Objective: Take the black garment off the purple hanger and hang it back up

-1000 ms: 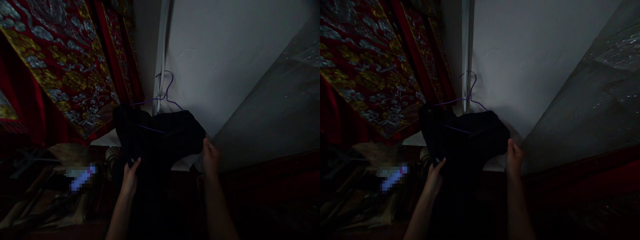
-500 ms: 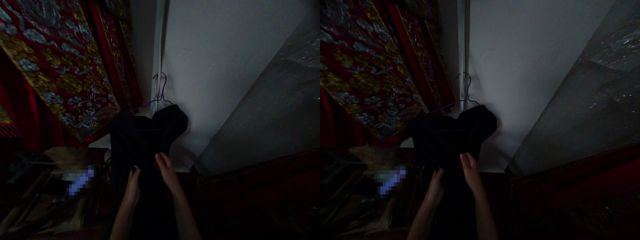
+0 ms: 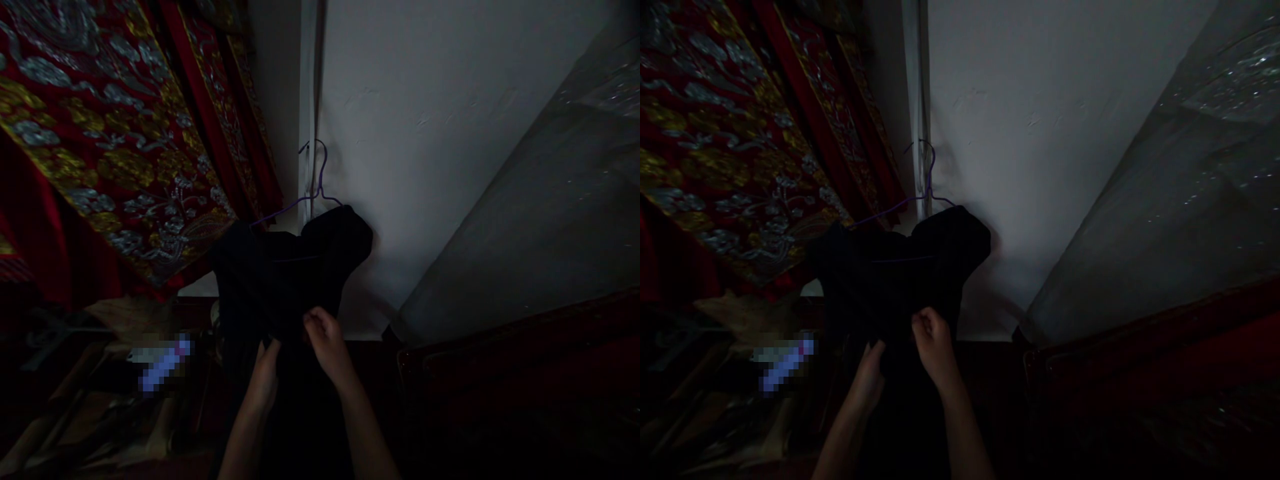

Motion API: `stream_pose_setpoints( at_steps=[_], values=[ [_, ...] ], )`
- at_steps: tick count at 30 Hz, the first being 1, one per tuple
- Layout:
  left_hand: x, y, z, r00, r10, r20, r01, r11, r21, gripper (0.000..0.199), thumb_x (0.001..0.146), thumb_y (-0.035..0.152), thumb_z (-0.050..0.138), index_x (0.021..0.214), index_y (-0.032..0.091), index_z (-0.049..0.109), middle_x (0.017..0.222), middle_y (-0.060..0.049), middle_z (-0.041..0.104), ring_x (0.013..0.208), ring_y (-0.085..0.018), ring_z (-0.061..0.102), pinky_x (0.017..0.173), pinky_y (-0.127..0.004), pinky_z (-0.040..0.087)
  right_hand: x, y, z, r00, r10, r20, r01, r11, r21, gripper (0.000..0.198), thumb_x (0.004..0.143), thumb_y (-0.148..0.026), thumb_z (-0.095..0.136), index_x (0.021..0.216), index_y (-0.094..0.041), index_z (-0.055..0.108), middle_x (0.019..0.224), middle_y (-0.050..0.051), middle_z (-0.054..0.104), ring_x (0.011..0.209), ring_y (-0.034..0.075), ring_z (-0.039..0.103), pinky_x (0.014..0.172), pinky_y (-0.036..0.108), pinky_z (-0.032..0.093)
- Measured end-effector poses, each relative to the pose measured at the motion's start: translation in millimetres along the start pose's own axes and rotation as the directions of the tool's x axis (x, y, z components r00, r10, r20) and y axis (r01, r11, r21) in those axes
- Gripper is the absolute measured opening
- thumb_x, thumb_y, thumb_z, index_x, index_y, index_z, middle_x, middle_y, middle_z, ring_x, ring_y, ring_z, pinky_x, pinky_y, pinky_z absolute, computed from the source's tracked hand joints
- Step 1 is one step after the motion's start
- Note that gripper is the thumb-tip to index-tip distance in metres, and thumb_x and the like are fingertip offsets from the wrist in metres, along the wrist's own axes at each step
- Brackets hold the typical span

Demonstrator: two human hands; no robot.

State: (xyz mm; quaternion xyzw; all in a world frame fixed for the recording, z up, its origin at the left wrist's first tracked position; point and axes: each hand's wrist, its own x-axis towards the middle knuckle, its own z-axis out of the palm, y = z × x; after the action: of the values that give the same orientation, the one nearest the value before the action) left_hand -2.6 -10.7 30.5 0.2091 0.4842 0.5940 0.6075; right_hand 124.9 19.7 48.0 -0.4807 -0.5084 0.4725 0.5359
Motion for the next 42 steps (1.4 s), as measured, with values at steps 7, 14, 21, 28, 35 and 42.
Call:
stream_pose_setpoints(
  at_steps=[7, 14, 21, 28, 35, 42],
  values=[
    [-16, -32, 17, 0.652, 0.724, -0.227, -0.615, 0.679, 0.401, 0.073, 0.077, 0.032, 0.08, 0.136, 0.029, 0.037, 0.156, -0.013, 0.033, 0.148, -0.028, 0.034, 0.122, -0.04, 0.029, 7, 6, -24, 0.981, 0.023, -0.193, -0.013, 0.999, 0.051, 0.025, 0.078, -0.044, 0.058, 0.067, -0.022, 0.055, 0.047, -0.005, 0.048, 0.044, 0.012, 0.044, 0.047, 0.025, 0.033],
    [-8, -62, 40, 0.764, 0.594, 0.251, -0.641, 0.655, 0.4, 0.048, 0.083, 0.017, 0.064, 0.129, 0.021, 0.053, 0.134, -0.017, 0.057, 0.125, -0.029, 0.057, 0.108, -0.043, 0.043, -6, -6, -23, 0.995, 0.079, -0.056, -0.078, 0.997, 0.01, 0.024, 0.078, -0.039, 0.056, 0.064, -0.02, 0.059, 0.044, -0.004, 0.05, 0.04, 0.012, 0.048, 0.045, 0.024, 0.035],
    [31, -35, 54, 0.616, 0.677, 0.404, -0.772, 0.417, 0.479, 0.01, 0.087, 0.014, 0.051, 0.093, 0.02, 0.056, 0.085, -0.003, 0.062, 0.077, -0.018, 0.061, 0.07, -0.028, 0.046, 9, -34, -23, 0.992, 0.115, 0.057, -0.121, 0.988, 0.1, 0.032, 0.075, -0.048, 0.059, 0.063, -0.018, 0.062, 0.04, -0.001, 0.055, 0.034, 0.009, 0.044, 0.038, 0.021, 0.028],
    [50, -13, 65, 0.656, 0.513, 0.553, -0.734, 0.263, 0.626, 0.013, 0.097, 0.015, 0.045, 0.089, 0.021, 0.053, 0.085, -0.005, 0.062, 0.08, -0.019, 0.062, 0.075, -0.029, 0.045, 90, -127, -33, 0.992, 0.058, -0.114, -0.015, 0.939, 0.345, 0.019, 0.068, -0.028, 0.062, 0.055, -0.016, 0.058, 0.037, -0.004, 0.047, 0.032, 0.004, 0.032, 0.034, 0.017, 0.015],
    [84, 0, 48, 0.753, 0.324, 0.573, -0.647, 0.204, 0.734, 0.017, 0.089, 0.004, 0.051, 0.087, 0.019, 0.058, 0.079, -0.006, 0.065, 0.072, -0.022, 0.065, 0.068, -0.03, 0.046, 108, -169, -28, 0.988, -0.091, -0.124, 0.131, 0.922, 0.364, 0.018, 0.075, -0.027, 0.058, 0.06, -0.017, 0.055, 0.039, -0.004, 0.05, 0.032, 0.004, 0.035, 0.033, 0.016, 0.017],
    [53, 66, 67, 0.492, 0.651, 0.578, -0.856, 0.239, 0.459, 0.024, 0.098, 0.02, 0.054, 0.122, 0.02, 0.058, 0.106, -0.007, 0.069, 0.098, -0.018, 0.067, 0.088, -0.03, 0.051, 80, -137, -18, 0.962, -0.274, 0.006, 0.271, 0.953, 0.139, 0.026, 0.079, -0.042, 0.057, 0.066, -0.019, 0.057, 0.043, -0.005, 0.054, 0.035, 0.007, 0.045, 0.037, 0.018, 0.028]
  ],
)
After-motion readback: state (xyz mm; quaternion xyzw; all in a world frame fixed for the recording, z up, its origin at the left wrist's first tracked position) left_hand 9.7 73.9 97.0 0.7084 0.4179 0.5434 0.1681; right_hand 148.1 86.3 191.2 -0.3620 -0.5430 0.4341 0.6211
